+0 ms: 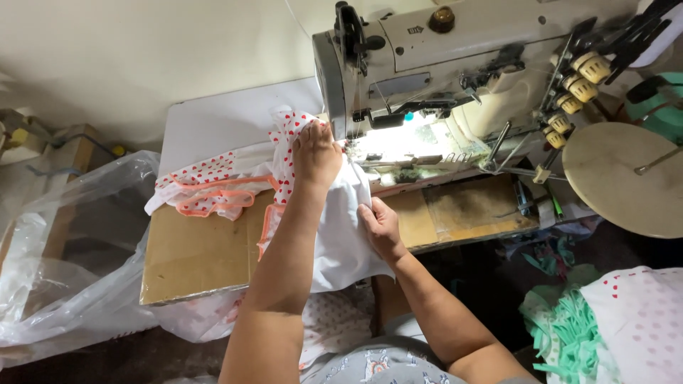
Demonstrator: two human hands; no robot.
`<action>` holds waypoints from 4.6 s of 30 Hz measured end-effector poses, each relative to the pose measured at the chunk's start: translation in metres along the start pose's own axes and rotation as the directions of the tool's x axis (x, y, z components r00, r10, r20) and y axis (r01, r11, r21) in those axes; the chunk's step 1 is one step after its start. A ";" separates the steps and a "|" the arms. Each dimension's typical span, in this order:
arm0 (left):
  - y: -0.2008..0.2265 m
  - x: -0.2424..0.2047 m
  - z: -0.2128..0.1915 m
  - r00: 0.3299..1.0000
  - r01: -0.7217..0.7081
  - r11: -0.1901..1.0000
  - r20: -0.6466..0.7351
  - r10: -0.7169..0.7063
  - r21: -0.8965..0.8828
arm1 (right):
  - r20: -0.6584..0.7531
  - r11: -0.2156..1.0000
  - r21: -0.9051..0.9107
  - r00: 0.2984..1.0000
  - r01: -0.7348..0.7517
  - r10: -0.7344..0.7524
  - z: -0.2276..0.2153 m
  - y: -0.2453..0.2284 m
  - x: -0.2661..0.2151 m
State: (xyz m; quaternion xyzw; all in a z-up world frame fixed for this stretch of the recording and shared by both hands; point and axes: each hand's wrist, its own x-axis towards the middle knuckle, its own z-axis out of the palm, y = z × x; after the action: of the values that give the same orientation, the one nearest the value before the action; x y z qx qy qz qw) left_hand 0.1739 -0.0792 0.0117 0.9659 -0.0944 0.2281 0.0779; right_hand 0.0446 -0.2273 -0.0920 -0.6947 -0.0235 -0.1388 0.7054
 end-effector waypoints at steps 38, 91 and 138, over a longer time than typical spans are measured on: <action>-0.002 0.044 0.005 0.992 0.049 0.994 0.120 -0.037 -0.093 | -0.013 0.994 0.096 0.999 0.052 -0.051 -0.009 -0.005 0.001; -0.033 -0.214 -0.014 0.995 0.098 0.880 0.067 -0.076 -0.465 | -0.155 0.969 0.244 0.985 -0.037 0.077 -0.002 -0.040 -0.009; -0.057 -0.225 -0.066 0.930 0.266 0.757 0.366 -0.038 -0.597 | 0.105 0.993 -0.023 0.988 -0.112 0.114 -0.024 -0.014 -0.011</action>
State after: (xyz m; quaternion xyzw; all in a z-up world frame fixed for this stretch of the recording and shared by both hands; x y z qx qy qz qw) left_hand -0.0389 0.0224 -0.0381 0.9103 -0.0978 0.0095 0.4021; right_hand 0.0273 -0.2493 -0.0811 -0.7074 -0.0203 -0.0615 0.7039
